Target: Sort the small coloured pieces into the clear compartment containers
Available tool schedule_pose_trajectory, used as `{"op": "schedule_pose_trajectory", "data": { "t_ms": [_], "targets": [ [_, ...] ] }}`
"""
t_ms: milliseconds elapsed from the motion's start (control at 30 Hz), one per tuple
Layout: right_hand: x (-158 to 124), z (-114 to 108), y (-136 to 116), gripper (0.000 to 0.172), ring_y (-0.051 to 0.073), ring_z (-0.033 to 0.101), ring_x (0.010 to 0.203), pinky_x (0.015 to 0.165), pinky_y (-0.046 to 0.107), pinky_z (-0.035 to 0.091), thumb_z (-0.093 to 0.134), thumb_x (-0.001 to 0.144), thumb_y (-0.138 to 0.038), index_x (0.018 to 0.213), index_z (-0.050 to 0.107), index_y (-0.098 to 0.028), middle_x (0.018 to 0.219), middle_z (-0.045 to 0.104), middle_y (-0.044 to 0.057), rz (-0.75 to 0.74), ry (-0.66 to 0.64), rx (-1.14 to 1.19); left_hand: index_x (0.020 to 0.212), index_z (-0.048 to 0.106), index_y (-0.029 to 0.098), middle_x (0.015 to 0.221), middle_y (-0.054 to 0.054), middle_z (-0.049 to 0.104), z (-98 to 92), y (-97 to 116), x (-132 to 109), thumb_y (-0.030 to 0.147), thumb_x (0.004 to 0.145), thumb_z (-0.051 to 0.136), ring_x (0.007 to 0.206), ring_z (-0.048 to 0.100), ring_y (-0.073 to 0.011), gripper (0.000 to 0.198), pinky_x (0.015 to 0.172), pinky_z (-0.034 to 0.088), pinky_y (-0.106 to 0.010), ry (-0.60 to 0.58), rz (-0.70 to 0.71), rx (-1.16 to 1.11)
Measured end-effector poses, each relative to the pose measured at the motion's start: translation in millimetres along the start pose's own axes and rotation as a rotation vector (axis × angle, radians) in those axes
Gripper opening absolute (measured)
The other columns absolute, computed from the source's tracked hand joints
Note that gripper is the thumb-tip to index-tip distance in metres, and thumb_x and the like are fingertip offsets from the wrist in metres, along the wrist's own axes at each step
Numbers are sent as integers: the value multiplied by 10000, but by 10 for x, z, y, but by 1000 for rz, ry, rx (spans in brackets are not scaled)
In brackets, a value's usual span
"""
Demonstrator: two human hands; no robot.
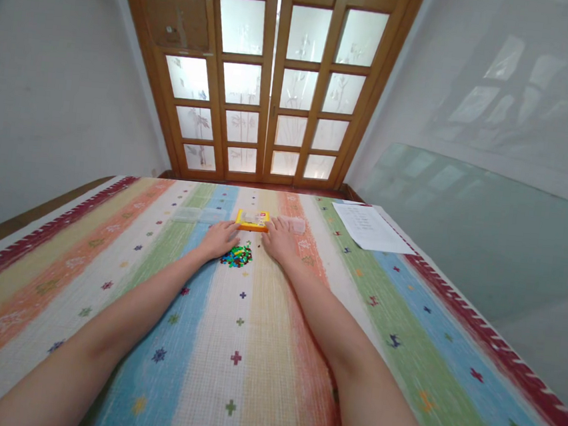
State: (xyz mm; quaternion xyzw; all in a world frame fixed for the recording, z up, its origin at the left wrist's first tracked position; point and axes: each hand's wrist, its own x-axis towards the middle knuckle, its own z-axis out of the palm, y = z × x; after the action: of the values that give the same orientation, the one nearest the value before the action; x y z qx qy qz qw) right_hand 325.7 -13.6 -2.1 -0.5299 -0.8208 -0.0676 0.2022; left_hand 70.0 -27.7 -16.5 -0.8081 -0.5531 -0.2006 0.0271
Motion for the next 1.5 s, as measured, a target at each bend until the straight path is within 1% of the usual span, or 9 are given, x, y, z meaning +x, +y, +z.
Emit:
{"op": "schedule_pose_trajectory", "data": {
  "t_ms": [167, 400, 533, 733, 867, 1033, 1200, 1333, 1500],
  "targets": [
    [135, 22, 30, 471, 324, 463, 1405, 1205, 498, 302, 441, 1054, -391, 1459, 575, -191, 1533, 550, 147, 48, 68, 14, 1567, 491, 248, 1632, -97, 475, 92, -39, 28, 456, 1037, 489, 1487, 448, -286, 569, 1253, 329, -459, -76, 46, -41],
    [518, 66, 34, 544, 324, 471, 1404, 1184, 468, 335, 467, 1043, -402, 1539, 515, -183, 1559, 518, 158, -19, -12, 63, 1588, 461, 332, 1676, -42, 421, 166, -71, 29, 512, 1076, 396, 1555, 364, -285, 547, 1265, 301, -508, -101, 63, -83],
    [684, 128, -59, 463, 319, 547, 1293, 1135, 456, 375, 520, 1025, -360, 1453, 575, -193, 1442, 601, 160, -15, -56, 74, 1547, 523, 236, 1633, -94, 477, 137, -56, 27, 457, 1094, 363, 1512, 428, -248, 529, 1269, 306, -437, -34, 71, -109],
    [811, 278, -482, 418, 307, 542, 1262, 1159, 438, 344, 568, 1035, -411, 1394, 584, -197, 1361, 627, 151, -146, -18, 106, 1283, 696, 190, 1359, -127, 665, 6, -151, -22, 356, 1040, 488, 1289, 594, -260, 361, 1161, 431, -401, 175, -124, -179],
    [805, 376, -639, 375, 306, 551, 1239, 1115, 442, 400, 634, 1015, -386, 1350, 610, -220, 1308, 643, 135, -239, 37, 204, 1227, 653, 181, 1224, -130, 686, -35, -314, -56, 308, 969, 596, 1198, 623, -275, 294, 1091, 482, -424, 300, -252, -220],
    [671, 316, -555, 268, 285, 584, 1189, 1061, 417, 452, 684, 997, -343, 1235, 649, -227, 1219, 678, 107, -380, 92, 342, 1380, 559, 173, 1320, -141, 653, 26, -413, -33, 296, 926, 666, 1201, 629, -278, 482, 1101, 489, -444, 322, -190, -350],
    [459, 238, -453, 277, 284, 592, 1221, 1096, 443, 438, 647, 1019, -373, 1261, 650, -237, 1249, 692, 102, -384, 97, 424, 1499, 501, 196, 1436, -130, 612, 40, -370, -40, 344, 983, 617, 1148, 652, -242, 549, 1071, 518, -427, 233, -32, -551],
    [347, 262, -408, 316, 295, 588, 1237, 1145, 465, 395, 615, 1032, -394, 1282, 651, -205, 1263, 698, 125, -365, 127, 376, 1460, 556, 199, 1333, -118, 655, 21, -289, -39, 381, 960, 662, 984, 673, -207, 543, 921, 571, -377, 197, -55, -626],
    [335, 251, -444, 291, 296, 596, 1194, 1125, 459, 383, 522, 1063, -344, 1268, 645, -177, 1234, 702, 144, -377, 112, 264, 1452, 564, 204, 1208, -84, 678, -9, -194, -7, 371, 920, 712, 923, 651, -180, 577, 872, 567, -342, 250, -79, -648]
  ]
}}
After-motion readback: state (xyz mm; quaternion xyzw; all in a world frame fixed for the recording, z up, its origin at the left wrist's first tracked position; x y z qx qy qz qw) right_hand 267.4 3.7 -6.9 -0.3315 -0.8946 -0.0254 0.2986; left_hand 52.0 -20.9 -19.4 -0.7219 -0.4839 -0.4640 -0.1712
